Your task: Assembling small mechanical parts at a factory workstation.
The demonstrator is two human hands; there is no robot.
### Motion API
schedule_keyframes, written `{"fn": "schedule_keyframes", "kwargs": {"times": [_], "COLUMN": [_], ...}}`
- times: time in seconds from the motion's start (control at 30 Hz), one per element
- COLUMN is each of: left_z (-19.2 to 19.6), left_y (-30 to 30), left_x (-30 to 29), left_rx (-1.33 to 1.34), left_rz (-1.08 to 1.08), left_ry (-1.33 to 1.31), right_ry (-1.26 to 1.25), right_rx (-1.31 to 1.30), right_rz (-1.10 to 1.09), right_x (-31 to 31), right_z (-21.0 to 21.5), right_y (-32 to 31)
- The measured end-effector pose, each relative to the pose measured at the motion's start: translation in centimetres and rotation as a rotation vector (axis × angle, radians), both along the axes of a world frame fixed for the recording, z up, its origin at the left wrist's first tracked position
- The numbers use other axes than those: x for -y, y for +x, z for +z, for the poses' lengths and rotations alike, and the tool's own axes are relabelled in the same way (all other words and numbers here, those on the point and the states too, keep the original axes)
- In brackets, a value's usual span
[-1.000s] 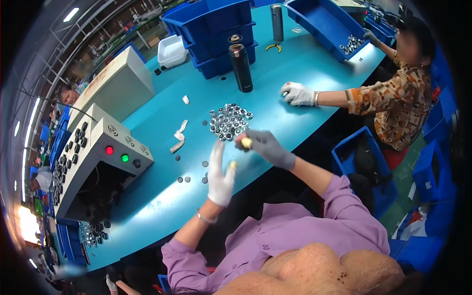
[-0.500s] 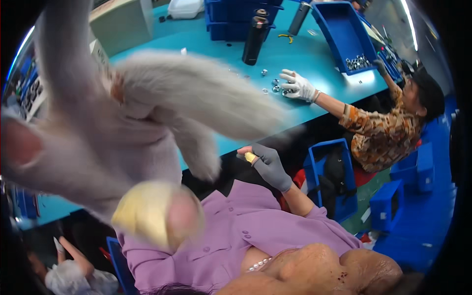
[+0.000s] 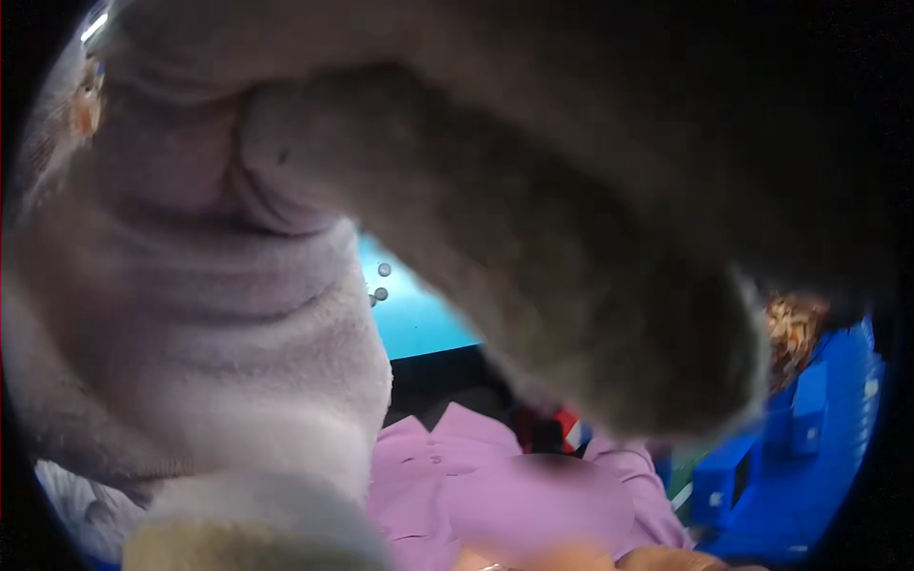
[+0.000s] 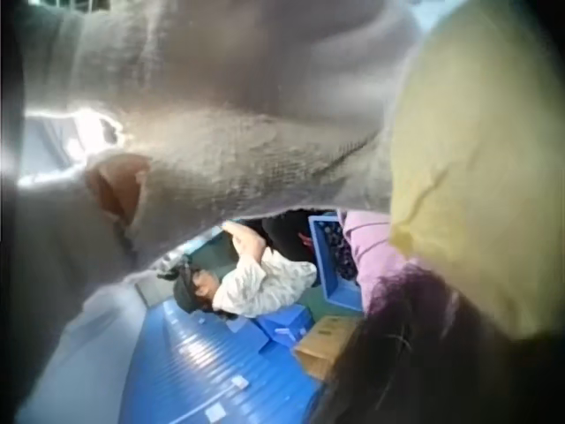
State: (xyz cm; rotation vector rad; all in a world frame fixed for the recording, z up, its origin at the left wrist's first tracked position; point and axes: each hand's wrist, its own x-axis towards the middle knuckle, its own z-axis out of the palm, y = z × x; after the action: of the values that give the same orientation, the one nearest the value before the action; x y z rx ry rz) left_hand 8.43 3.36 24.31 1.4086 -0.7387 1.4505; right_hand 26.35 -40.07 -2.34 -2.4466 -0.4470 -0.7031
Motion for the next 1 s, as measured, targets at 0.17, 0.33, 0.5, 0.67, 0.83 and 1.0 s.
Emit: {"fn": "schedule_keyframes", "kwargs": {"times": [0.17, 0.33, 0.5, 0.67, 0.83, 1.0], "left_z": [0.1, -1.8, -4.4, -9.5, -17.5, -21.1], "left_y": [-0.8, -0.4, -3.1, -2.5, -0.5, 2.0], "left_x": [3.3, 7.5, 9.8, 12.5, 13.8, 13.3], "left_rx": [0.069, 0.008, -0.159, -0.623, -0.966, -1.23], "left_rz": [0.085, 0.024, -0.062, 0.096, 0.455, 0.56], "left_ry": [-0.006, -0.02, -0.04, 0.299, 0.815, 0.863], "right_ry": [-0.024, -0.023, 0.368, -0.025, 0.065, 0.07], "right_rx": [-0.403, -0.203, -0.304, 0.011, -0.197, -0.172], "right_rz": [0.04, 0.265, 0.501, 0.049, 0.202, 0.379], "right_x": [-5.6, -10.2, -13.5, -11.8, -15.1, -15.5], "right_z": [0.0, -2.5, 0.0, -1.3, -2.9, -1.1], "right_y": [5.7, 5.6, 8.1, 13.4, 10.6, 6.8]}}
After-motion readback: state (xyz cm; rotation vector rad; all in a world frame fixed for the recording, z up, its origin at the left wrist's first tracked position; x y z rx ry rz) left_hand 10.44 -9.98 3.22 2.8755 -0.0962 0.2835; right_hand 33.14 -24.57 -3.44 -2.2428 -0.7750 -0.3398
